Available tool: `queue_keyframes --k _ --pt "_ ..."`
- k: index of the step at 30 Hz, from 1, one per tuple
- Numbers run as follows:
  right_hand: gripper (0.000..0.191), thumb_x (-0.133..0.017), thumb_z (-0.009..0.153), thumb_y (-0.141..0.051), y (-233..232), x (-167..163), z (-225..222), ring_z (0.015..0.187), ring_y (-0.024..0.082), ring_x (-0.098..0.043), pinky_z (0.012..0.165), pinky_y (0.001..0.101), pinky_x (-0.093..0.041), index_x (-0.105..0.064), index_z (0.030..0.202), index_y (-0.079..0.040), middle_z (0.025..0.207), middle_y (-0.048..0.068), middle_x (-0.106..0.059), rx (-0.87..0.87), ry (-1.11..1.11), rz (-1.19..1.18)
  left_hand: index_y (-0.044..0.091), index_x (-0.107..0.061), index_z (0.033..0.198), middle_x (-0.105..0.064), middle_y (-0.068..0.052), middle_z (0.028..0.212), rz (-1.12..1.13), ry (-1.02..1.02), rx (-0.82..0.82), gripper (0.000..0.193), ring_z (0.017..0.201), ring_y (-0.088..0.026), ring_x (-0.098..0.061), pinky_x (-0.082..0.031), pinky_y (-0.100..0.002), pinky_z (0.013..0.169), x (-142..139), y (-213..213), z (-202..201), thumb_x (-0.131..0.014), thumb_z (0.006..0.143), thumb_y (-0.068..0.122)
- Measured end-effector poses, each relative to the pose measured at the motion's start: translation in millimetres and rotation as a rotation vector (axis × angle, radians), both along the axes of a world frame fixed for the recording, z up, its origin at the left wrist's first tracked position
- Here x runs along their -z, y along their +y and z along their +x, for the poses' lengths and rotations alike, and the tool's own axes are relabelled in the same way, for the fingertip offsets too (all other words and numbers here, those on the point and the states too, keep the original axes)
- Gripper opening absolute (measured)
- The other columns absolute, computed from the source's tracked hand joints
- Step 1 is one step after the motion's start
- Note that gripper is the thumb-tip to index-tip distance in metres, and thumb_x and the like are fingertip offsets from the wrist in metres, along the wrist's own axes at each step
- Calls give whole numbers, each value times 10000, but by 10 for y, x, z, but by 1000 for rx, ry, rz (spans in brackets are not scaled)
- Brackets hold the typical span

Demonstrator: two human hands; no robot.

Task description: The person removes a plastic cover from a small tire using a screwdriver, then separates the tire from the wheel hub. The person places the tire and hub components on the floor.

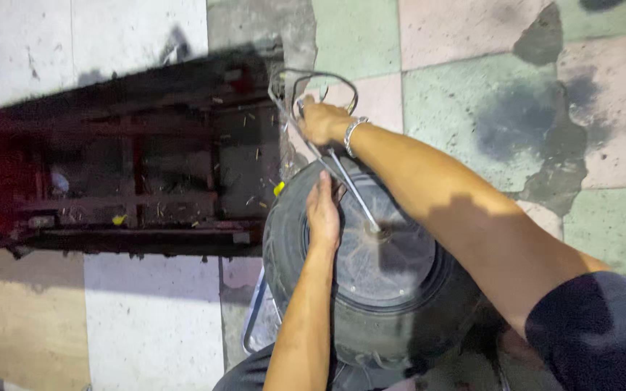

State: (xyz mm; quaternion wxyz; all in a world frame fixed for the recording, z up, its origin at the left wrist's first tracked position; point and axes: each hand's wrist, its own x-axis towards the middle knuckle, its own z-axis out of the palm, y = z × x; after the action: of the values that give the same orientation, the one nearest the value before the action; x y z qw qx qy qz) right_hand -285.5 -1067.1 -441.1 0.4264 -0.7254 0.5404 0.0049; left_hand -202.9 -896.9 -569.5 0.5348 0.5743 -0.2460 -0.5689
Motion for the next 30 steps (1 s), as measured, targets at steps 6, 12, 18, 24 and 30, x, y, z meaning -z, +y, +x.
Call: queue_keyframes --k 6,12,18,24,30 --pt "608 -530 1067 -364 108 -81 -374 870 464 -678 785 553 -530 -336 1397 108 900 275 -693 84 -153 -373 -91 -628 1233 -695 -170 1134 -3 -68 44 537 1054 -246 -676 -553 -389 968 1 -20 -61 -532 1049 404" --pt "538 -611 1013 -234 548 -158 -463 557 412 -629 537 499 -508 -366 1378 76 647 222 -630 -36 -547 -590 -10 -624 1255 -687 -92 1199 -80 -69 39 464 1069 -174 -664 -544 -360 930 33 26 -55 -519 1028 380" --pt "534 -556 1031 -282 384 30 -615 589 415 -678 544 512 -538 -359 1382 68 690 232 -670 371 -221 -511 -50 -635 1197 -708 -142 1120 -85 81 -6 439 1008 -230 -697 -571 -389 943 51 42 -76 -542 1058 357" --pt "522 -520 1048 -330 130 439 -546 935 516 -661 867 561 -522 -406 1343 86 964 354 -668 355 -230 -247 -67 -666 1172 -708 -131 1129 -87 -4 -29 443 1023 -192 -664 -538 -343 965 30 67 -77 -537 1091 349" --pt "575 -522 1020 -342 2 645 -177 1130 479 -636 990 493 -503 -410 1323 135 1186 377 -622 115 -86 3 -39 -658 1207 -712 -100 1116 -20 43 -97 414 1010 -165 -663 -545 -324 933 28 78 -69 -573 1039 330"
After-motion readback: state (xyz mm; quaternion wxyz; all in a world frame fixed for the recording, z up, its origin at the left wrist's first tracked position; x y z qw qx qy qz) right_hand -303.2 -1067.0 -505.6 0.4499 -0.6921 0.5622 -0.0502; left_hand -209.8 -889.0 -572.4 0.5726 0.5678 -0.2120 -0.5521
